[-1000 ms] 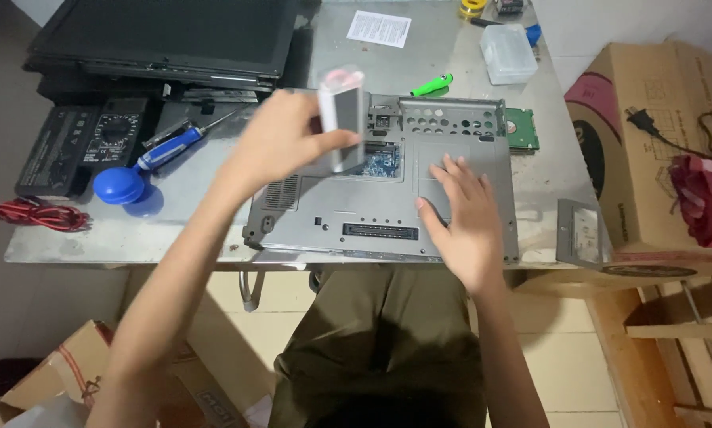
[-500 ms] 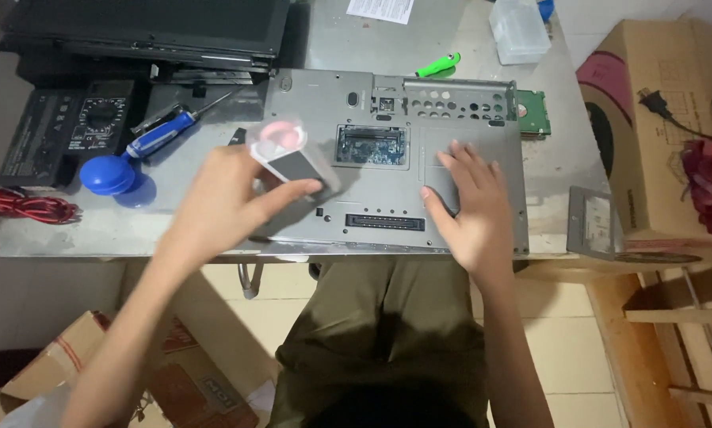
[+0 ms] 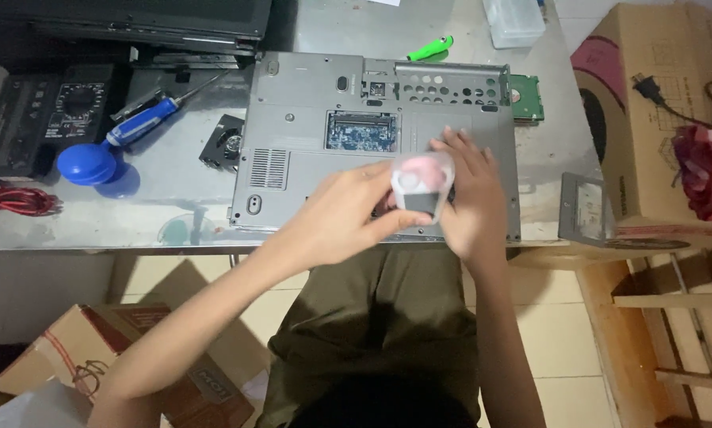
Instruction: Cleaning a laptop chassis with a cleaning block and using a small tool to manipulate internal components.
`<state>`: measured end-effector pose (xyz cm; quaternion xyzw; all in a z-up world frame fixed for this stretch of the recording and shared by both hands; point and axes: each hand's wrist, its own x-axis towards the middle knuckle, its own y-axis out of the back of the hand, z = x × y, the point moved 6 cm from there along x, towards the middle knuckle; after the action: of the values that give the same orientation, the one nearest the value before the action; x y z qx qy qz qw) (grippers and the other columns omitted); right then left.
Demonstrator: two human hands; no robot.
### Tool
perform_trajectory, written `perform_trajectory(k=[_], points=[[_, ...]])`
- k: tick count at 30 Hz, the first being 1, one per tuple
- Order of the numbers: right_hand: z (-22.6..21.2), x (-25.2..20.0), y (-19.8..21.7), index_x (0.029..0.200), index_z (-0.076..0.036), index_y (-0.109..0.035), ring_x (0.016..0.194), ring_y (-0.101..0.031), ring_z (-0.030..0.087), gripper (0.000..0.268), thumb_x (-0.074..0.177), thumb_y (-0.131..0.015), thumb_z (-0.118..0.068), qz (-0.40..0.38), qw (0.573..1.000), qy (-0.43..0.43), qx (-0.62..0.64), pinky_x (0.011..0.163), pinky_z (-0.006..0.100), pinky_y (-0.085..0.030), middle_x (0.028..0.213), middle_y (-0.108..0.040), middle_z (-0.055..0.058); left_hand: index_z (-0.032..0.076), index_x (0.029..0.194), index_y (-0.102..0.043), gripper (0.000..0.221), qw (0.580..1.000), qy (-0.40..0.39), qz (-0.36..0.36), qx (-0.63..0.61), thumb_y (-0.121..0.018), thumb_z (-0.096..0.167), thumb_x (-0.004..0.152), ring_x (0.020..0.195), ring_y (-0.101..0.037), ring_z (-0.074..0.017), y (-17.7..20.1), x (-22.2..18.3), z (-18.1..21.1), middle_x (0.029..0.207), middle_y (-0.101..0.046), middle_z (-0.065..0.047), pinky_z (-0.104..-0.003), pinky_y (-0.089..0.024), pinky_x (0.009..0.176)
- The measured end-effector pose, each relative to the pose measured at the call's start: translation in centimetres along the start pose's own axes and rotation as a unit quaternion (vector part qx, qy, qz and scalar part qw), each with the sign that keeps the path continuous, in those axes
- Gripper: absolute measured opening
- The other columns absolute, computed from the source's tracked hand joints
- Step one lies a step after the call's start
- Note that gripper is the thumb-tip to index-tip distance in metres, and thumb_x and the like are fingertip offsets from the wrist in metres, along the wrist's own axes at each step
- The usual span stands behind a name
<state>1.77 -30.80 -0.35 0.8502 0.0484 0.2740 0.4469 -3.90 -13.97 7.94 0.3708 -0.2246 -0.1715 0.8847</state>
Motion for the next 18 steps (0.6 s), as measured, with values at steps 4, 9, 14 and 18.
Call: perform_trajectory(k=[4,9,14,18], points=[[0.8,-0.1,-0.6,0.145,-0.003,-0.072,0.149,-0.059,0.044,0.034,0.113,-0.068,-0.013,0.009,1.0,0.01,-0.015,0.125,0.067,-0.037,0.156,-0.067,0.022,0.0,0.097,-0.071,0.059,0.998,0.026,-0.04,0.028,-0.06,0.057,0.11,0.062,-0.071,-0.0293,1.1,0.6,-3.4,0.071,-0.071,-0.011,-0.044,-0.058,0.065],[0.6,-0.4,-0.3,0.149,-0.006,-0.07,0.151,-0.056,0.046,0.035,0.115,-0.062,-0.009,0.023,1.0,0.013,0.013,0.127,0.067,-0.033,0.156,-0.067,0.022,0.003,0.091,-0.074,0.053,0.979,0.157,-0.103,0.083,-0.069,0.054,0.106,0.064,-0.074,-0.0371,5.6,-1.6,-4.8,0.061,-0.071,-0.012,-0.049,-0.058,0.068],[0.5,-0.3,-0.2,0.15,-0.007,-0.07,0.15,-0.057,0.047,0.036,0.114,-0.065,-0.011,0.029,0.999,0.017,0.012,0.127,0.066,-0.034,0.155,-0.067,0.023,0.004,0.091,-0.077,0.052,0.967,0.201,-0.116,0.103,-0.071,0.054,0.103,0.066,-0.076,-0.0369,7.1,-2.3,-4.4,0.063,-0.074,-0.012,-0.049,-0.059,0.07],[0.2,-0.5,0.0,0.147,-0.005,-0.07,0.15,-0.059,0.044,0.034,0.114,-0.063,-0.005,0.042,0.999,0.031,0.012,0.128,0.063,-0.035,0.155,-0.068,0.023,0.001,0.1,-0.077,0.05,0.982,0.135,-0.112,0.07,-0.07,0.05,0.104,0.075,-0.08,-0.0421,4.7,-0.8,-2.7,0.08,-0.081,-0.019,-0.054,-0.061,0.072]])
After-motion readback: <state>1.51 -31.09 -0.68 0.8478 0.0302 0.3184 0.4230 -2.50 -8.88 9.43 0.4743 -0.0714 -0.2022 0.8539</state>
